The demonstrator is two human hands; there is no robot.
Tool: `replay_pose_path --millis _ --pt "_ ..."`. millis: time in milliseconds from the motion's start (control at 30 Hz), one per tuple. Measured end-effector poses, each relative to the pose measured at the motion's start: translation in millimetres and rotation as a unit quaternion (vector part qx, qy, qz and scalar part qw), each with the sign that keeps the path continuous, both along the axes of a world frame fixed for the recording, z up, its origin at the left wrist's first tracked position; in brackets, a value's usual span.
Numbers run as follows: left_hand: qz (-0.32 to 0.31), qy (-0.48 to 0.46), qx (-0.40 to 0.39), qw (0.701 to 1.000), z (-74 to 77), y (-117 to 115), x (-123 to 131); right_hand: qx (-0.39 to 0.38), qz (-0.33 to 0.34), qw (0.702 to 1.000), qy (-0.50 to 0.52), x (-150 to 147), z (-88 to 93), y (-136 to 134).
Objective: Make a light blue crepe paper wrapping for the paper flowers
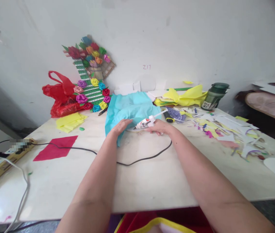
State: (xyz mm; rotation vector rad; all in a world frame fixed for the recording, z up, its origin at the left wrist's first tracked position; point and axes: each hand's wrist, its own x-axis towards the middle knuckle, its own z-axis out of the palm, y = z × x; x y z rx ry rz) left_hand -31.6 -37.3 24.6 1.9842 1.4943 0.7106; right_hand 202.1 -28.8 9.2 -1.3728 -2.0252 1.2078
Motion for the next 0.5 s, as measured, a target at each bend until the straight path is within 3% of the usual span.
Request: replay_pose_path --millis 233,500 --pt "-0.006 0.025 0.001 1.000 3.0 -3 2 -0.004 -0.018 1.000 -0.019 3 3.1 -2" --pt "-0.006 0.016 0.004 1.000 -4.2 6 -2 -0.007 -0.037 0.999 -0.027 4 13.4 -9"
